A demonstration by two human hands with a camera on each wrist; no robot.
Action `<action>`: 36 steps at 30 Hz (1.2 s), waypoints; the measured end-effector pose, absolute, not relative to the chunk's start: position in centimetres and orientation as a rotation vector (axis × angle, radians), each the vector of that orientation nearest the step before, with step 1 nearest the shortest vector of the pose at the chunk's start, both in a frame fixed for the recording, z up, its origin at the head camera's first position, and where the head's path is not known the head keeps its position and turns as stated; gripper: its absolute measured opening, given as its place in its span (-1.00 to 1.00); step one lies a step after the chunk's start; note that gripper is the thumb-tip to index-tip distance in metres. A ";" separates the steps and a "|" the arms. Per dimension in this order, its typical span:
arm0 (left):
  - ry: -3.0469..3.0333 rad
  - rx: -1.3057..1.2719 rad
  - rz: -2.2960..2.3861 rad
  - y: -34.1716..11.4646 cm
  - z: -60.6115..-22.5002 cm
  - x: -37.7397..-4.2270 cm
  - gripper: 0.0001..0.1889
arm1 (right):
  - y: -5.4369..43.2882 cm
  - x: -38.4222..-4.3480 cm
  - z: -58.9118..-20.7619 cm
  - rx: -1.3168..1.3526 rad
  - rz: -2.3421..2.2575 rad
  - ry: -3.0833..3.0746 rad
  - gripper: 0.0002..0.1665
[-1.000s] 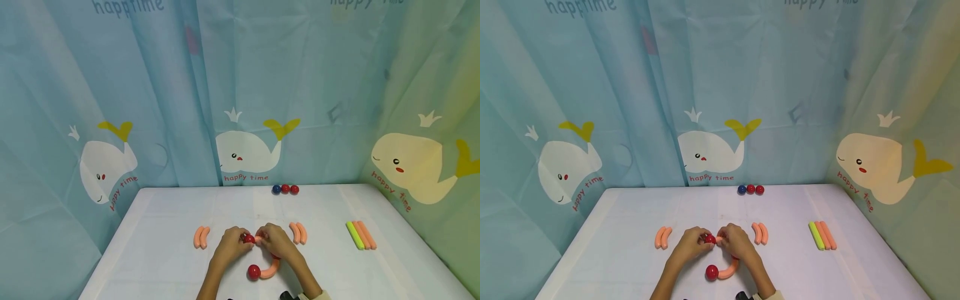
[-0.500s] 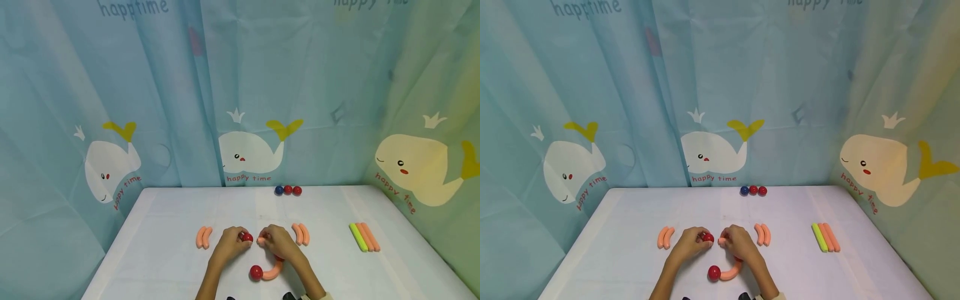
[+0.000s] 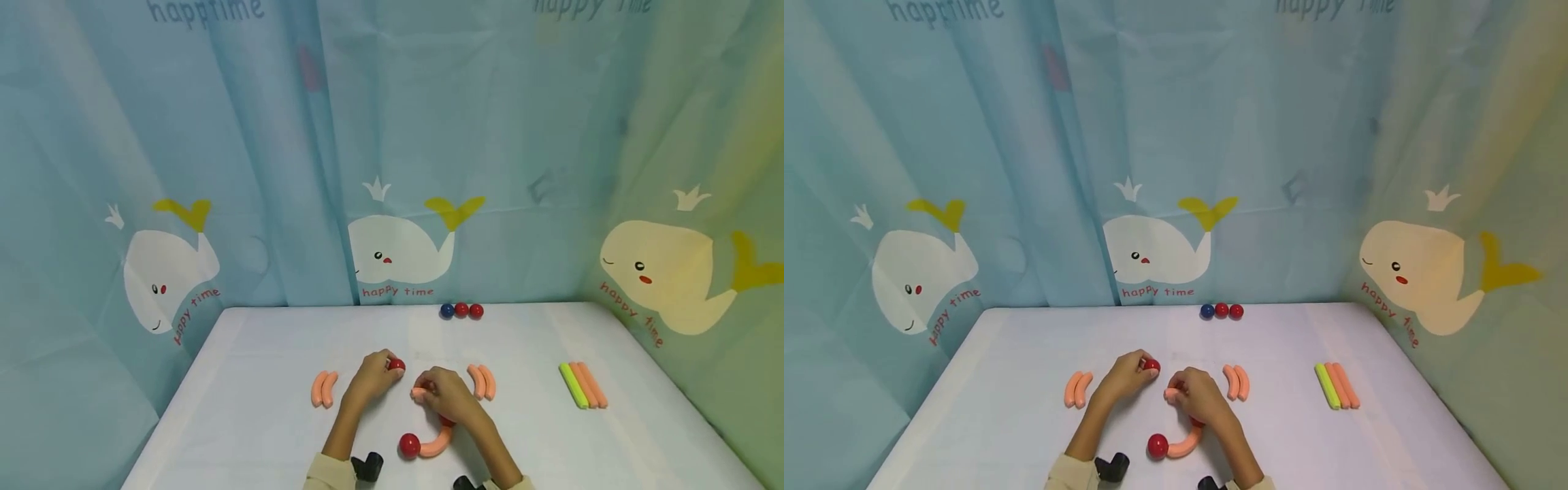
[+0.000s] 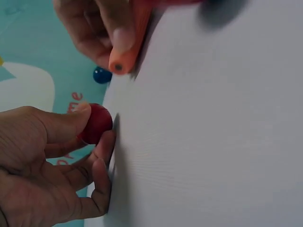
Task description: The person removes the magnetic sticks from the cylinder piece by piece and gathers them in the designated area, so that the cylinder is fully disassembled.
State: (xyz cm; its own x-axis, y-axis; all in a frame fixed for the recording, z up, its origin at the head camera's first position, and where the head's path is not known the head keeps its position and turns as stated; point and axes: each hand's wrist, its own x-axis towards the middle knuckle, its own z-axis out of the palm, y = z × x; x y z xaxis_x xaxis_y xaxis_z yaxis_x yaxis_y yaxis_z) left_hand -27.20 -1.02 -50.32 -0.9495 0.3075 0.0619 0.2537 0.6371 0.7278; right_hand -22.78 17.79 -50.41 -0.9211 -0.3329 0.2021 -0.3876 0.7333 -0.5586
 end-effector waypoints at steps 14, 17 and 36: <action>2.654 0.366 1.328 0.8 -49.7 -36.6 -0.70 | 17.1 -24.3 -50.6 0.663 0.983 -2.816 -0.93; 2.641 0.354 1.376 1.6 -49.8 -37.9 -0.69 | 16.9 -24.2 -50.8 0.659 0.984 -2.811 -0.93; 2.938 0.241 1.144 9.2 -50.1 -39.8 -0.70 | 18.1 -22.8 -50.8 0.587 1.027 -2.843 -0.90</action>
State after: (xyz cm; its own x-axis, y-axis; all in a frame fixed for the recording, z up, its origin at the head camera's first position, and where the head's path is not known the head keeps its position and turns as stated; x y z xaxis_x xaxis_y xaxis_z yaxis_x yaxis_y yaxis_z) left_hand -39.77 9.18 -50.07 -0.9882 0.1342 0.0736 0.1486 0.7267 0.6707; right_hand -22.76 18.08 -50.78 -0.9254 -0.3311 0.1843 -0.3725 0.7052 -0.6033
